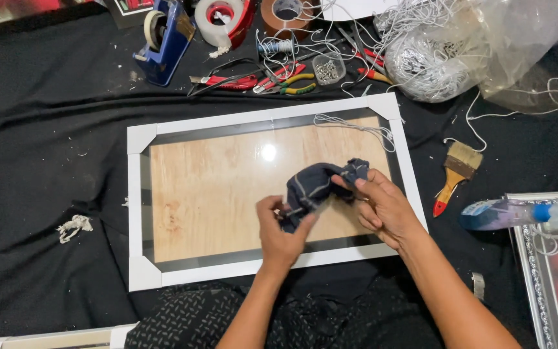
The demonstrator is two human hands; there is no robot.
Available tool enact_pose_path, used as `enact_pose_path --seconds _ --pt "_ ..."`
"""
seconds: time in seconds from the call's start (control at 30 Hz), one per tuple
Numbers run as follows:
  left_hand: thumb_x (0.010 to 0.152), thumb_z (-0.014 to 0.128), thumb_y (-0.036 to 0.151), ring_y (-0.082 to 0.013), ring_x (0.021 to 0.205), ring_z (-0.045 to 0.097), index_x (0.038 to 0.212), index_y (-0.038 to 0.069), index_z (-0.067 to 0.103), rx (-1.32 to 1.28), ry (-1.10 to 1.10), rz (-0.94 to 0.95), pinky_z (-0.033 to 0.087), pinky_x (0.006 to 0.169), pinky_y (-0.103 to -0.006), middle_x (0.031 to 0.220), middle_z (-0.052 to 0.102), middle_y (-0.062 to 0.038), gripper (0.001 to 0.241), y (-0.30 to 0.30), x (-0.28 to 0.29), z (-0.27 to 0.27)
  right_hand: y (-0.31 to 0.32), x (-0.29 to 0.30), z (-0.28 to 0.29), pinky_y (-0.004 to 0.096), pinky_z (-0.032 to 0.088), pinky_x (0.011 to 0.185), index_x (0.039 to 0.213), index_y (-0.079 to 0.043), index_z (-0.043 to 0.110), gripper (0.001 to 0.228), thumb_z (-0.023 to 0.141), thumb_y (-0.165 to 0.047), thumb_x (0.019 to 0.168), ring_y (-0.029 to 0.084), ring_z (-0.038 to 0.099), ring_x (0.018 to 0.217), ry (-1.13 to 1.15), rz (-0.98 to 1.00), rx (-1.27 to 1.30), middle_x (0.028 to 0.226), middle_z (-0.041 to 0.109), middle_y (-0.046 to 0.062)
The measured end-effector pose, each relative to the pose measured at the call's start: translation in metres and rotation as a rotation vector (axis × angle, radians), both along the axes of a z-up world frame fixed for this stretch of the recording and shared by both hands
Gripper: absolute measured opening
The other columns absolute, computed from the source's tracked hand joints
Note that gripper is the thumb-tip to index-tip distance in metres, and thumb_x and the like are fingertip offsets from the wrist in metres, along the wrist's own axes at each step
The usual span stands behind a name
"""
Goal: The person wipes a rectangular picture frame on a workspace using a dark cloth, cleaning both the frame and the backing.
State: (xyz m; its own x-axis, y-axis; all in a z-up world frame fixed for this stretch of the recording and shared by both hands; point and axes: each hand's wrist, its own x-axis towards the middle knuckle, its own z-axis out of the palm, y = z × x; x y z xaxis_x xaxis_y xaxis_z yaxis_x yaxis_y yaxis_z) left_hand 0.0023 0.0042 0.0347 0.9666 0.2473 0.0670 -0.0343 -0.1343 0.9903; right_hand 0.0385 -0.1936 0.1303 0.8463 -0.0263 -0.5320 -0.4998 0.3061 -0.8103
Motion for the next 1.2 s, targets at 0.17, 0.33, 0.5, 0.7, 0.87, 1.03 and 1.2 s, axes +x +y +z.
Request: enact_pose_path --seconds 0.17,0.33,0.5,0.7,0.87,1.03,1.2 --pt "0.084 0.075 0.04 -0.0249 0.093 0.06 0.123 0.006 0.053 0.517 -0.127 -0.243 0.048 0.077 -0.0392 0.105 0.054 -0.006 0.056 -0.023 -0.021 -0.006 0.013 -0.014 -0.002 0.023 0.029 0.027 0.081 -0.006 0.06 0.019 0.078 -0.001 0.083 0.011 0.037 0.026 -0.116 0.243 -0.19 0.044 0.051 0.01" --pt "0.09 0.063 0.013 -0.0305 0.086 0.07 0.112 0.006 0.065 0.519 -0.177 -0.149 0.057 0.079 -0.037 0.09 0.067 -0.009 0.023 -0.014 -0.017 -0.024 0.001 -0.021 -0.021 0.034 0.051 0.066 0.074 0.001 0.082 0.008 0.087 -0.005 0.077 0.019 0.055 0.07 -0.344 0.36 -0.371 0.087 0.064 0.015" --pt "0.092 0.062 0.005 -0.0259 0.084 0.075 0.107 0.007 0.074 0.349 -0.205 -0.069 0.062 0.072 -0.0341 0.089 0.076 -0.008 0.019 -0.002 -0.001 0.03 -0.004 -0.013 -0.007 0.042 0.049 0.099 0.076 -0.002 0.073 0.016 0.079 -0.01 0.089 0.02 0.063 0.098 -0.566 0.217 -0.571 0.122 0.068 0.015" --pt "0.098 0.063 0.004 -0.0256 0.078 0.074 0.109 0.006 0.08 0.225 -0.297 -0.063 0.061 0.069 -0.0367 0.084 0.077 -0.01 0.02 0.009 0.007 0.062 -0.013 -0.011 -0.015 0.029 0.038 0.049 0.081 -0.005 0.065 0.027 0.069 -0.022 0.101 0.011 0.044 0.051 -0.456 0.157 -0.724 0.048 0.049 0.003" --pt "0.097 0.069 0.01 -0.0164 0.071 0.071 0.106 0.011 0.083 0.222 -0.301 -0.014 0.06 0.065 -0.0311 0.08 0.074 -0.004 0.017 0.033 0.018 0.07 -0.017 -0.004 0.014 0.019 0.036 0.037 0.113 0.001 0.061 0.024 0.072 -0.009 0.093 0.006 0.045 0.038 -0.397 0.252 -0.472 0.049 0.048 0.0" --pt "0.098 0.07 0.015 -0.0187 0.069 0.067 0.095 0.01 0.082 0.289 -0.303 -0.021 0.058 0.063 -0.0326 0.075 0.067 -0.004 0.013 0.037 0.022 0.093 -0.02 -0.002 0.02 0.03 0.044 0.053 0.076 -0.004 0.077 0.025 0.074 -0.019 0.096 0.014 0.048 0.055 -0.336 0.282 -0.618 0.052 0.059 0.008" --pt "0.108 0.055 0.025 -0.0091 0.053 0.044 0.064 0.009 0.064 0.013 -0.04 -0.13 0.042 0.047 -0.0294 0.048 0.051 -0.004 0.048 0.04 0.011 0.036 -0.01 -0.009 0.007 0.034 0.055 0.073 0.083 0.0 0.071 0.036 0.062 -0.027 0.105 0.021 0.066 0.077 -0.321 0.088 -0.27 0.086 0.073 0.017"
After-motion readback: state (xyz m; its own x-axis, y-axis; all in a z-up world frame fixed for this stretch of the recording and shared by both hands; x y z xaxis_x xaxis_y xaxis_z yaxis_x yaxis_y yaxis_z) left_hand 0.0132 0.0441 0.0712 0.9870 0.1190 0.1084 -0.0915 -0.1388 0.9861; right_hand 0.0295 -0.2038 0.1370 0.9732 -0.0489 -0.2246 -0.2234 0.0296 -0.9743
